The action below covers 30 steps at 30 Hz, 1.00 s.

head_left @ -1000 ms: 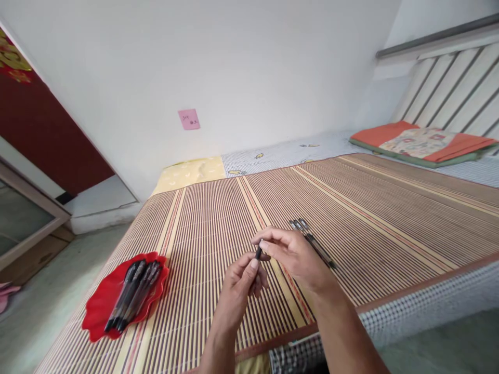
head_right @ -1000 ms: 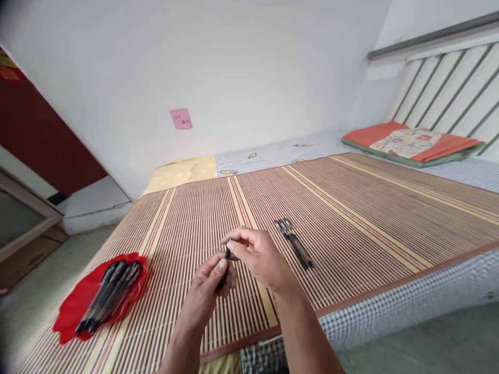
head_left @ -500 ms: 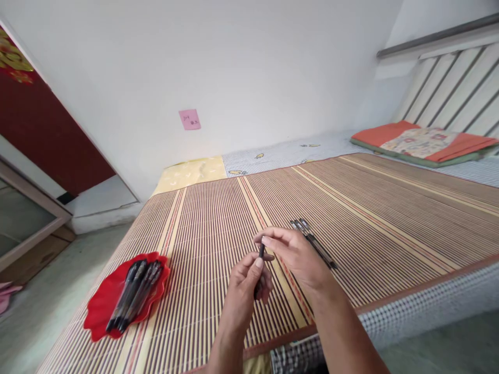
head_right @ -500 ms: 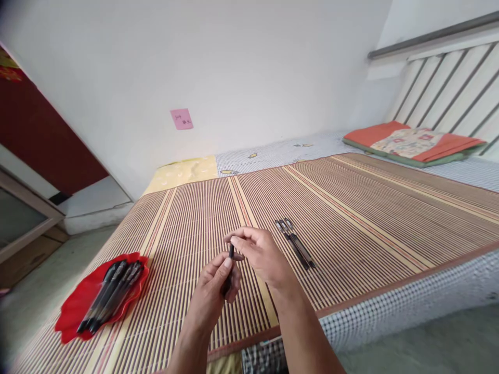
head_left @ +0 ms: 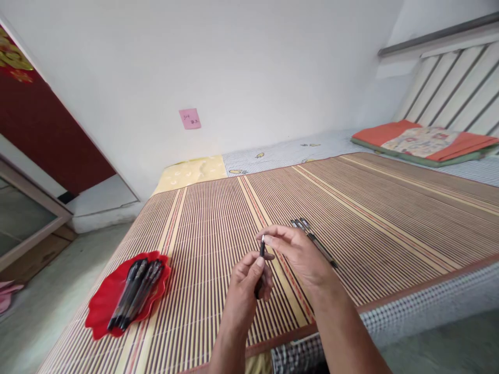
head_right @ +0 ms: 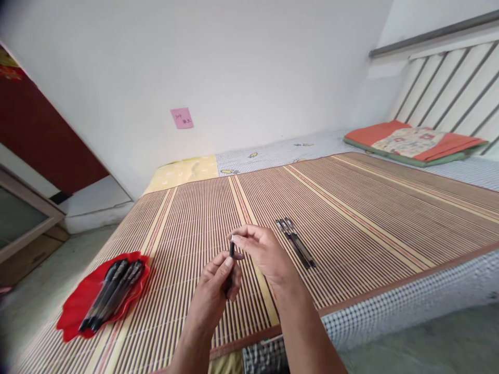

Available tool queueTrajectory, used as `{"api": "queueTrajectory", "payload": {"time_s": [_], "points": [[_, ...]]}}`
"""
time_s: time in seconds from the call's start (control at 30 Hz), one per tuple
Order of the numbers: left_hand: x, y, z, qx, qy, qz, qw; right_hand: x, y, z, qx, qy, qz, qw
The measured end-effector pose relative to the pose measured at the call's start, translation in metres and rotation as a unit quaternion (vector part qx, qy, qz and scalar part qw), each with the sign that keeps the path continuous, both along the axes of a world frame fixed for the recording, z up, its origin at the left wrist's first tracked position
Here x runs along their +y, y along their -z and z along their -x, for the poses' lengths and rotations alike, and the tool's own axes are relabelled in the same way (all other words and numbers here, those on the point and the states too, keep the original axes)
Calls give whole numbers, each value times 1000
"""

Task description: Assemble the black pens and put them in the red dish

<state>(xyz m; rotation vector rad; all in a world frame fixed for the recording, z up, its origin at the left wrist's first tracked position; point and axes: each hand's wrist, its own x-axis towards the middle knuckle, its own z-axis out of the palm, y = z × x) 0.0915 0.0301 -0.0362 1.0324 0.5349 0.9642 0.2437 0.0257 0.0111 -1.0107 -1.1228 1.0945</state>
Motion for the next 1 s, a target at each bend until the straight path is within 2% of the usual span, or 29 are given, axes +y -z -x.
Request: {"api": "queueTrajectory", "payload": {"time_s": [0.13,0.33,0.53,0.7,0.8,1.0], "points": [[-1,0,1,16,-7,-10,1000,-1,-1,1,25,13,16,999],[-1,0,1,20,-9,-13,1000,-2,-2,-2,-14,-24,-8,1000],[-2,2,0,42,-7,-29,999,3,5,-2,29,7,30,999],[-1,3,-1,36,-7,-23,999,1,3,-5,-14,-18,-6,1000],[0,4,-1,34,-11,-26,999,1,2,-6,-23,-29,2,999],[3,7,-2,44,-42,-33,998,4,4,1,-15,-1,15,1000]]}}
